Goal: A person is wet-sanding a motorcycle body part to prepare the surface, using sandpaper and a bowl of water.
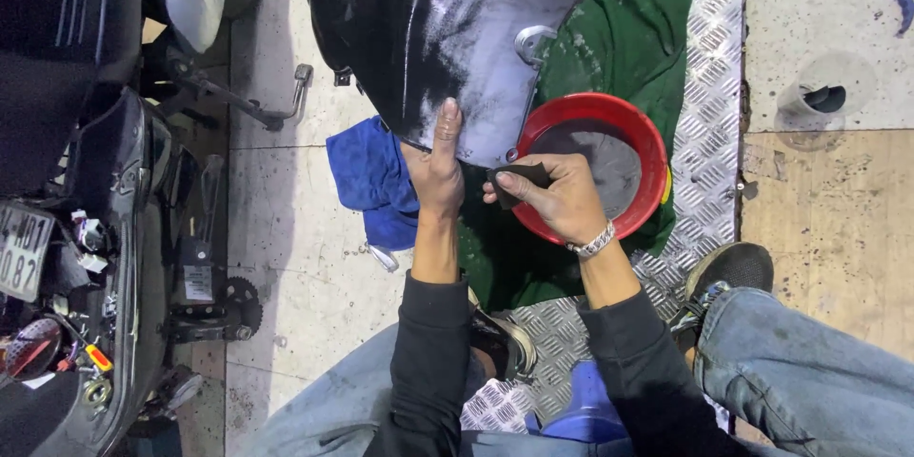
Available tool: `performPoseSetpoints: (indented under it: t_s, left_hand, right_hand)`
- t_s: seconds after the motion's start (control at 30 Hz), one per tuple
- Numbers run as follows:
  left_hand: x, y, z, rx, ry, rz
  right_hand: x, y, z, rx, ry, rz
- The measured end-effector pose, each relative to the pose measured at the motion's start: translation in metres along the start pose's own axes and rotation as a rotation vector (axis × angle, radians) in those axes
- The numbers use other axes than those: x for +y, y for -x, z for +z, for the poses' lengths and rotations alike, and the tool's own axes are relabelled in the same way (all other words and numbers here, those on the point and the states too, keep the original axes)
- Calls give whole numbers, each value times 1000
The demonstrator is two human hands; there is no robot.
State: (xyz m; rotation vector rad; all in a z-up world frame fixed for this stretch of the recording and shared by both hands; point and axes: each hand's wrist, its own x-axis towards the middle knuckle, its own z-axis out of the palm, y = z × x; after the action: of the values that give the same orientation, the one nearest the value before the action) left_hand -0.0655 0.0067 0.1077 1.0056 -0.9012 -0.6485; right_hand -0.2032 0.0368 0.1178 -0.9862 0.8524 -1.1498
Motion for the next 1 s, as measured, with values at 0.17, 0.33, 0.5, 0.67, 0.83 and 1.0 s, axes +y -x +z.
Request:
performPoseSetpoints:
  t_s: [0.17, 0.33, 0.5, 0.67, 0.83, 1.0]
  left_hand:
    - [13, -4, 3, -15, 7, 10]
    - [15, -6, 0, -29, 9, 8]
    - [12, -4, 1, -47, -60, 9]
    - [13, -4, 4, -37, -26, -14]
    - [16, -3, 5, -52, -91, -5]
    - [13, -5, -1, -47, -43, -27]
  right_hand:
    - [29, -1, -1, 58, 0, -31]
    - [16, 1, -2, -41, -22, -50]
    - [36, -1, 0, 76, -21, -46]
    - [14, -1, -2, -7, -47, -60]
    - [36, -2, -2, 79, -140, -24]
    - [11, 3, -16, -134, -139, 50]
